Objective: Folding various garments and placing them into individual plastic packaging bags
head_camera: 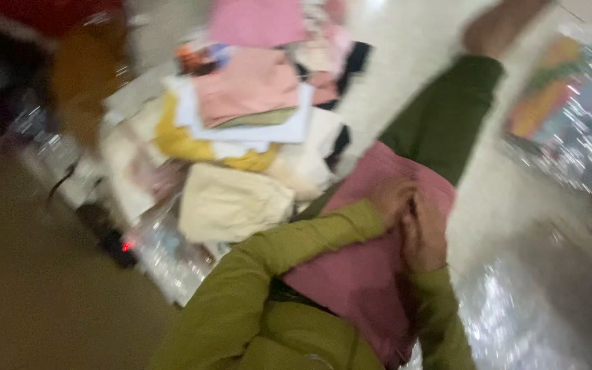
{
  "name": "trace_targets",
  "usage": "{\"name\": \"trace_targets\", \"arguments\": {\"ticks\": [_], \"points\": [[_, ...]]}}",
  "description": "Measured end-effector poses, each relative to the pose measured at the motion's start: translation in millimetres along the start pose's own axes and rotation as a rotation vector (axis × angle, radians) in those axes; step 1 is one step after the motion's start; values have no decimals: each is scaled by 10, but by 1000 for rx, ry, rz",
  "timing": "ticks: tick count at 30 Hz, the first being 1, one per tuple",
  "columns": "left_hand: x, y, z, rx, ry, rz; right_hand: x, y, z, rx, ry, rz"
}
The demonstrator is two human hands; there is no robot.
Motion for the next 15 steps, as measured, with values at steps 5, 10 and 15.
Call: {"name": "trace_targets", "arguments": {"ticks": [5, 10, 15], "points": [[-799, -644, 120, -306, 360, 856, 564, -315, -289, 40, 260, -532], [-2301, -878, 548, -218, 17, 1260, 521, -149, -198, 8, 241, -590], [-4199, 463, 118, -370, -613, 472, 477, -90, -209, -29, 158, -470]]}}
Point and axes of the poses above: each hand's wrist, its own z-axis towards the middle knuckle, its own x-axis out of the palm, y = z × x, the point moved 10 cm from there along z, towards the middle knuckle
